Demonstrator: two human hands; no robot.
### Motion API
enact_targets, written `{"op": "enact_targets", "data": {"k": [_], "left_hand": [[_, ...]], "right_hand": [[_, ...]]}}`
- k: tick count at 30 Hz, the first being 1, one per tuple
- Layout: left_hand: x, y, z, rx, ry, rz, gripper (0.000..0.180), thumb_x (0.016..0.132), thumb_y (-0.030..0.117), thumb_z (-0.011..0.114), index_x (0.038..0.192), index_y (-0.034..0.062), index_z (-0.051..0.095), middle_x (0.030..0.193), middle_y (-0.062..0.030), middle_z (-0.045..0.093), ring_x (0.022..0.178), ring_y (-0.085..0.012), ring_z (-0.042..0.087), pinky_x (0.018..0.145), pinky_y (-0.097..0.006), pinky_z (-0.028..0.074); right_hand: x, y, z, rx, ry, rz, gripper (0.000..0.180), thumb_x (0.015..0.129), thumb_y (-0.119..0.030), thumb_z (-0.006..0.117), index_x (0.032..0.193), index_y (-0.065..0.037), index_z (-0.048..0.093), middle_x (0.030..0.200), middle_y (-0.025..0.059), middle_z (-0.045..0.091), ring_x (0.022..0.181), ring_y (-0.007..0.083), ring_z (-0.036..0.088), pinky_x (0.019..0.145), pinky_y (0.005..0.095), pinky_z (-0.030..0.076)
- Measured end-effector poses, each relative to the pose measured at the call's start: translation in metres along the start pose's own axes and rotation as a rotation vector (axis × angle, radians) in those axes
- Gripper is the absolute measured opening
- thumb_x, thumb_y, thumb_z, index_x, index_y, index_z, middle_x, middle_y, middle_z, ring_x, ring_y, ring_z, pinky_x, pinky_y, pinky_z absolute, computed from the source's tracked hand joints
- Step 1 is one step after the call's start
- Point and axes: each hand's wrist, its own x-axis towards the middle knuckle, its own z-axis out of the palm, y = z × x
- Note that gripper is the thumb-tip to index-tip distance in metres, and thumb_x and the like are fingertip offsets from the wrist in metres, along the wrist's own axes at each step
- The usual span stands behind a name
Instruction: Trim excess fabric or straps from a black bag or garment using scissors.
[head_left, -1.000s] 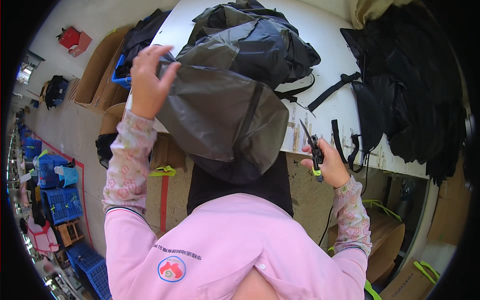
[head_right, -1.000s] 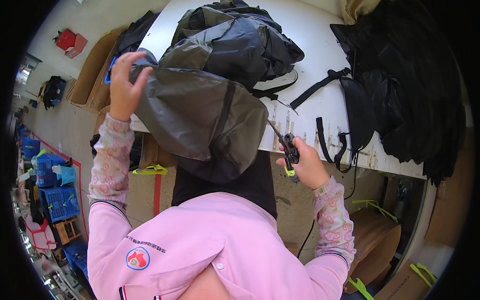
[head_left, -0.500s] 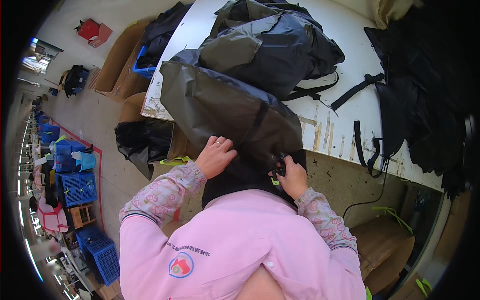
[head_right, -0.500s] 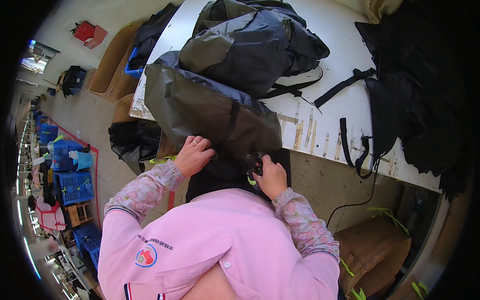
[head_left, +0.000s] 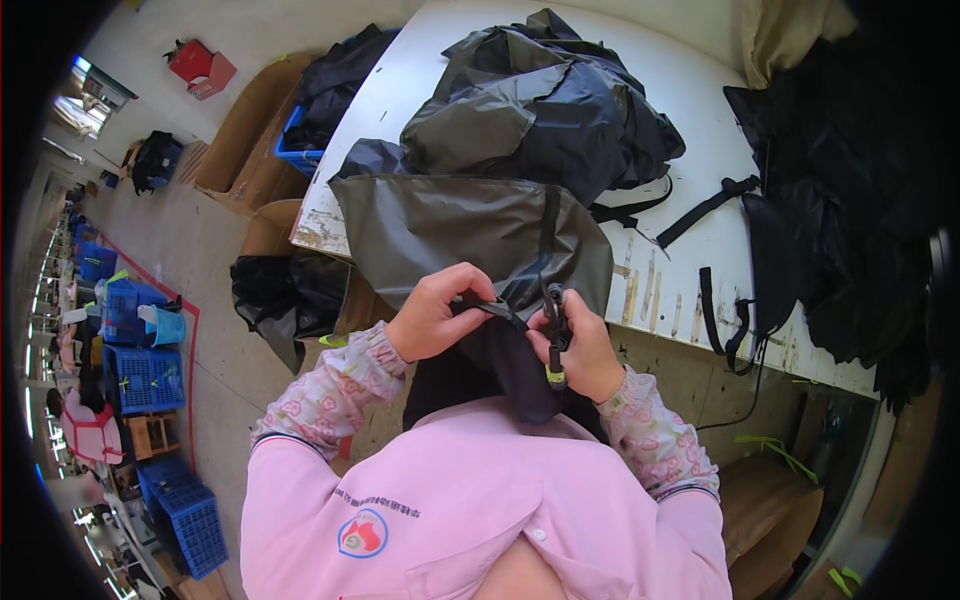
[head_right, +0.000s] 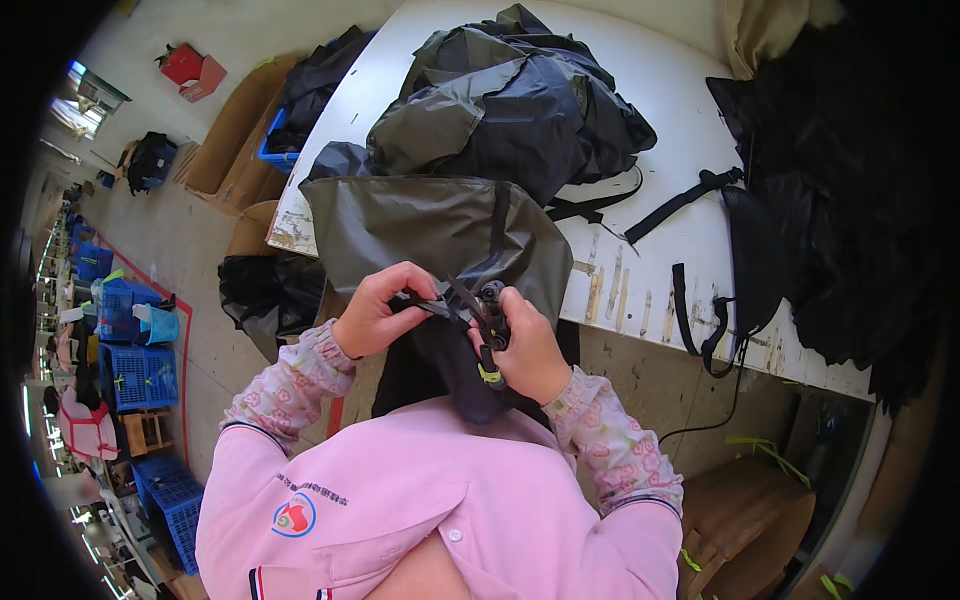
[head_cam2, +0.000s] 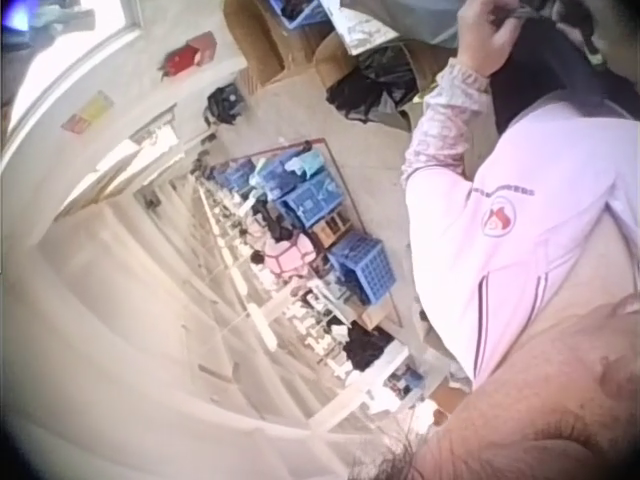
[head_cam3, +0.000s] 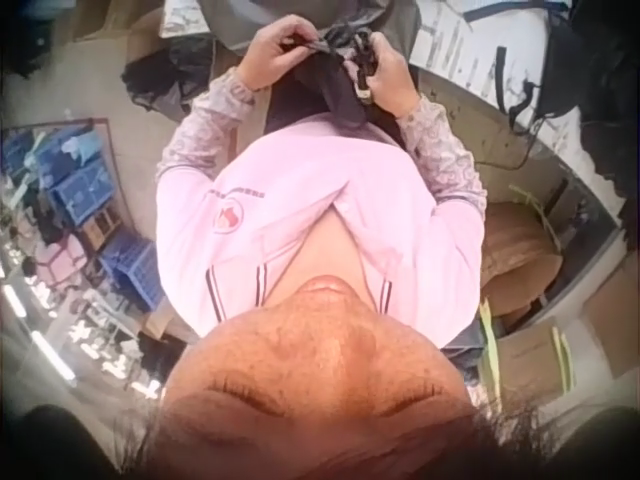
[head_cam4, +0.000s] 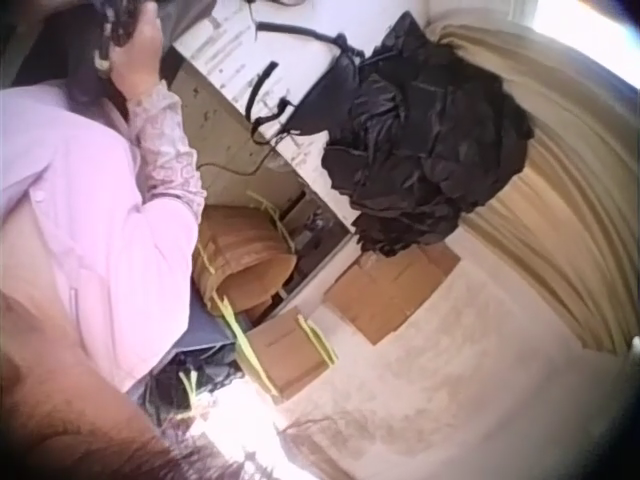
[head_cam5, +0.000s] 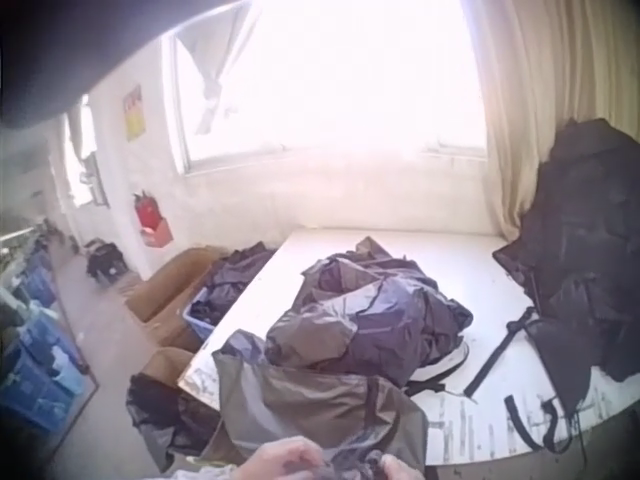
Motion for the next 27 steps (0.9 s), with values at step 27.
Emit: {"op": "enact_targets", "data": {"k": [27], "left_hand": [[0.022,-0.015,0.019,-0.665,-0.293,-0.471,0.020,0.084,0.001,0.071,0.104,0.0012,0.065,0.087,0.0048,0.062,0.079,-0.0023,0.054,0.072,-0.019,0.045]], "right_hand": [[0.005,-0.041,-0.112,-0.905,-0.182,-0.216,0.044,0.066,-0.034,0.082,0.093,-0.008,0.058,0.080,0.0052,0.063,0.080,0.0263,0.060,0.072,0.0392,0.040]]}}
